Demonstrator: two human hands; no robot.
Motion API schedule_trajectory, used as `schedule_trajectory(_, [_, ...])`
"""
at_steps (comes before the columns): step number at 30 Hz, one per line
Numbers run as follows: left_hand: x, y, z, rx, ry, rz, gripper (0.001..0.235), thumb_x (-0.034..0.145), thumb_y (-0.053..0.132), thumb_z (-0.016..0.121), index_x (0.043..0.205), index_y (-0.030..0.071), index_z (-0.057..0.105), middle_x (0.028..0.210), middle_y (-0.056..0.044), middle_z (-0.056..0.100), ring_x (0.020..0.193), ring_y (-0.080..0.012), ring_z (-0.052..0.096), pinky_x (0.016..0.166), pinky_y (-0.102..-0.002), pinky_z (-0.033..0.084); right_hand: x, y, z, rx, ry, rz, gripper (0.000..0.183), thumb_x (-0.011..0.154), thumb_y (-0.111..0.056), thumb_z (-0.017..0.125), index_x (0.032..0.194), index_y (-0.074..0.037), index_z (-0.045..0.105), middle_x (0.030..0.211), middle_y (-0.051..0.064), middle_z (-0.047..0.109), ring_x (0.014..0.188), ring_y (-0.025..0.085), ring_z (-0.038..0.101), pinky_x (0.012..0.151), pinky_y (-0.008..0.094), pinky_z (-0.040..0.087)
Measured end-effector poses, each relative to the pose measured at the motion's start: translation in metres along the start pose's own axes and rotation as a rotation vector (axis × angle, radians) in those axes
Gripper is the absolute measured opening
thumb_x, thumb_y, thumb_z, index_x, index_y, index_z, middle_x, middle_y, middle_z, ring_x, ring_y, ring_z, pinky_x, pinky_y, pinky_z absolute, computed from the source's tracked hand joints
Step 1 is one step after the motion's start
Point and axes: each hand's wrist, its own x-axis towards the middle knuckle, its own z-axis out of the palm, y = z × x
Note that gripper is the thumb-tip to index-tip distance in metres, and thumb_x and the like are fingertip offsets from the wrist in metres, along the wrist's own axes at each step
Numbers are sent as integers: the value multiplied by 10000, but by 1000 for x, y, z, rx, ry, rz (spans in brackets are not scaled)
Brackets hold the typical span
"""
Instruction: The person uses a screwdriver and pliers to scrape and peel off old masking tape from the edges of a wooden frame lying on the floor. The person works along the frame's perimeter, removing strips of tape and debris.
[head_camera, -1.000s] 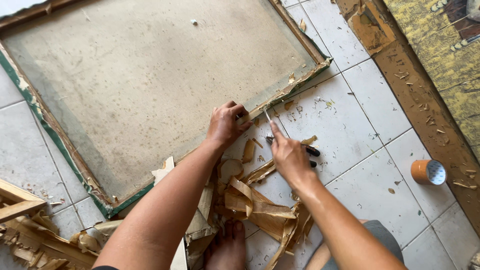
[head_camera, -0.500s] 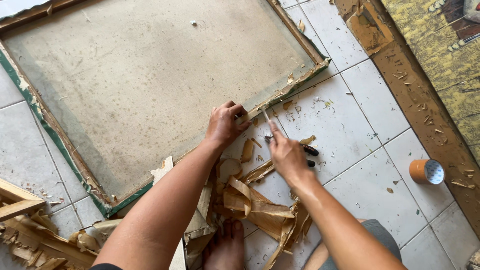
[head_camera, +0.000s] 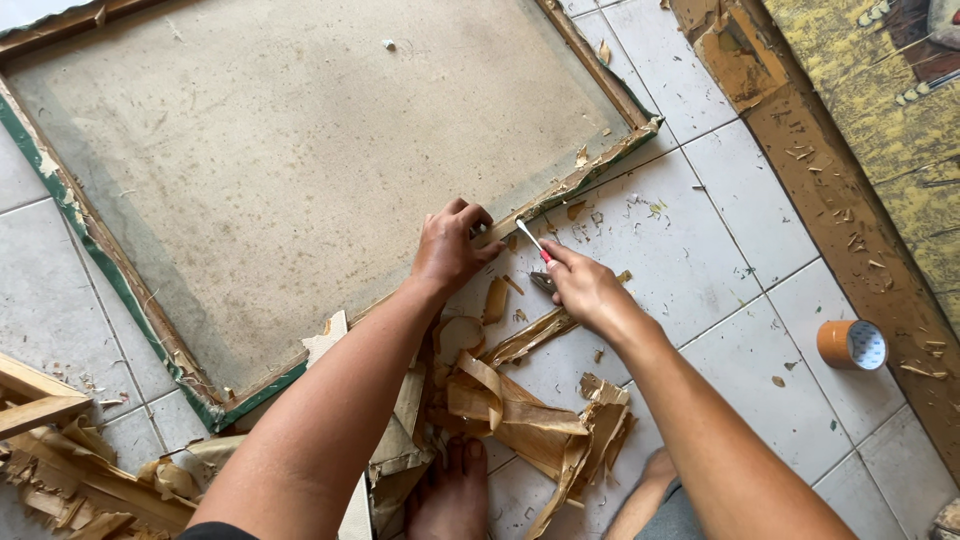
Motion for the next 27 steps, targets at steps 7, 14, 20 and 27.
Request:
schedule_trajectory(7, [-1, -9, 8, 6, -25, 14, 431, 722, 344, 1013, 1047, 183, 781, 994, -45, 685, 960, -306, 752, 923, -425, 488, -3, -16, -9, -62, -23, -23, 581, 1158, -297, 460, 1733, -273, 543, 1175, 209, 833, 1011, 276, 846, 909, 448, 642])
schedule_trajectory(14, [0, -8, 5, 62, -30, 4, 340, 773, 336, 998, 1010, 208, 790, 967, -17, 690, 956, -276, 755, 926, -409, 494, 8, -27, -7, -11, -7, -19, 575, 1138, -290, 468, 1695, -222, 595, 1112, 170, 835, 1014, 254, 826, 927, 429, 631])
schedule_trajectory(20, [3, -9, 12, 43, -17, -2, 329, 758, 340, 1001, 982, 220, 791, 929, -5, 677, 930, -268, 753, 910, -404, 494, -37, -72, -27, -147, -61, -33, 616, 1138, -280, 416, 1738, -185, 524, 1583, 262, 666, 1512, 447, 600, 1282, 565, 447])
schedule_trajectory(27, [5, -12, 21, 132, -10, 32, 321, 771, 372, 969, 899, 210, 722, 893, -13, 628, 887, -298, 729, 888, -448, 506, -23, -77, -12, -255, -14, -54, 618, 1053, -244, 420, 1633, -161, 614, 1340, 296, 770, 1296, 514, 728, 1096, 630, 591])
